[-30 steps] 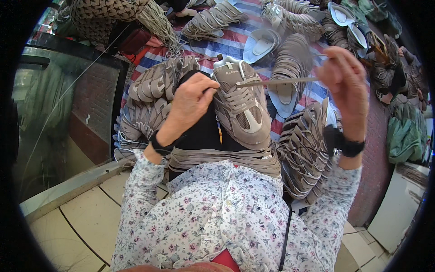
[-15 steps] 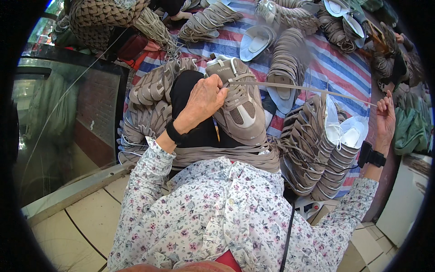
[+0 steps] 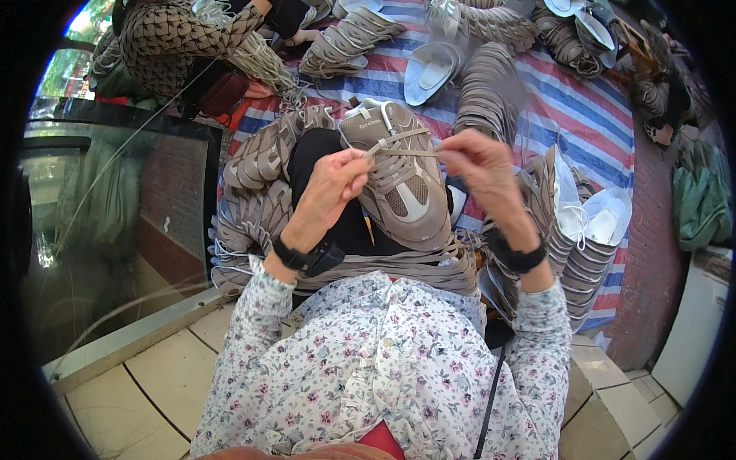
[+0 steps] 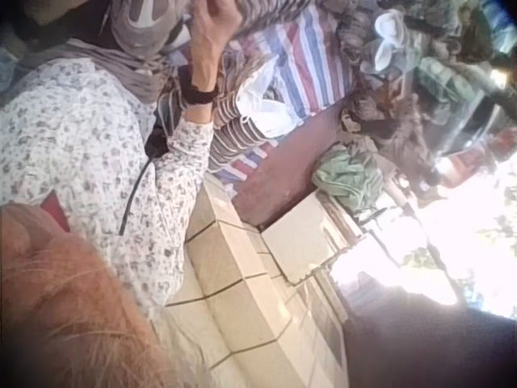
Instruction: Lacing a pair of athletic shoes while sitting in an outdoor production area.
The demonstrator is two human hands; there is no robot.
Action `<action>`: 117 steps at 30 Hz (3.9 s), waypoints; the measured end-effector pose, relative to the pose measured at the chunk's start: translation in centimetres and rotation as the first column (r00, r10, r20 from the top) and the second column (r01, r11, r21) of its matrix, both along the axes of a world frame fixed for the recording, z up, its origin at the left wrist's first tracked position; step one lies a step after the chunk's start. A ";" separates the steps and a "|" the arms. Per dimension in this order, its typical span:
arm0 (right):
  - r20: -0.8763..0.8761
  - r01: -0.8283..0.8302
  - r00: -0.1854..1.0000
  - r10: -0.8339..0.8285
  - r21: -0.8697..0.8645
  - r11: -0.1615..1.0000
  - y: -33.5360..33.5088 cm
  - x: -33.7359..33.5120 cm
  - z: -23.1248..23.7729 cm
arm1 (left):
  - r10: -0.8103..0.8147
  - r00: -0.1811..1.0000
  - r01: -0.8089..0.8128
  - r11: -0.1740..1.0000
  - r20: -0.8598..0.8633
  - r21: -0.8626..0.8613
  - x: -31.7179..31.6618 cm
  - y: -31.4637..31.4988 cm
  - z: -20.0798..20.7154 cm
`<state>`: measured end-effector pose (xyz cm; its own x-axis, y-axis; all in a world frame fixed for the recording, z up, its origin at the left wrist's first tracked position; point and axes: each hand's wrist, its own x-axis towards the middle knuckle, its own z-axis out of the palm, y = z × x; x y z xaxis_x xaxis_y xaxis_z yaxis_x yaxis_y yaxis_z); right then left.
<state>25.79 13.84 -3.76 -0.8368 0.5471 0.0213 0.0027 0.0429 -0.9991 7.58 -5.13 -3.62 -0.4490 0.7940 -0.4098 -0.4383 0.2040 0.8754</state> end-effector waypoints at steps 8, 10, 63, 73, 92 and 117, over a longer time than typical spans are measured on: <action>-0.020 -0.025 0.999 0.035 0.364 0.931 -5.6 -6.0 -1.1 | 0.041 0.890 0.033 0.987 -0.454 0.155 0.7 -1.6 1.4; -0.018 0.022 1.000 -0.016 0.383 0.924 -5.8 -6.7 -1.2 | 0.016 0.917 0.040 0.991 -0.399 0.130 1.0 -1.6 1.7; 0.188 -0.107 0.969 -0.162 0.905 0.412 8.0 -5.0 -2.7 | -0.308 -0.212 -0.877 0.479 -0.927 0.042 -18.0 -34.6 6.6; 0.202 0.024 0.965 -0.169 0.570 0.821 7.7 -4.4 -6.4 | 0.017 0.640 -0.233 0.957 -0.768 -0.172 -7.9 -11.4 1.5; 0.000 0.061 0.984 -0.176 0.937 0.343 12.0 -4.5 -7.5 | -0.163 0.446 -0.053 0.977 -0.880 -0.208 -2.5 -3.7 0.0; -0.041 0.338 0.830 -0.556 -0.755 0.561 27.6 13.3 -13.6 | 0.421 0.672 -0.732 0.502 0.610 0.460 -12.3 -24.9 9.5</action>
<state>39.10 41.49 -17.38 -0.5002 0.7852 -0.3650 -0.4257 -0.5901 -0.6860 -4.67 -30.04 5.90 -0.8372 0.5189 -0.1727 -0.5417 -0.7437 0.3917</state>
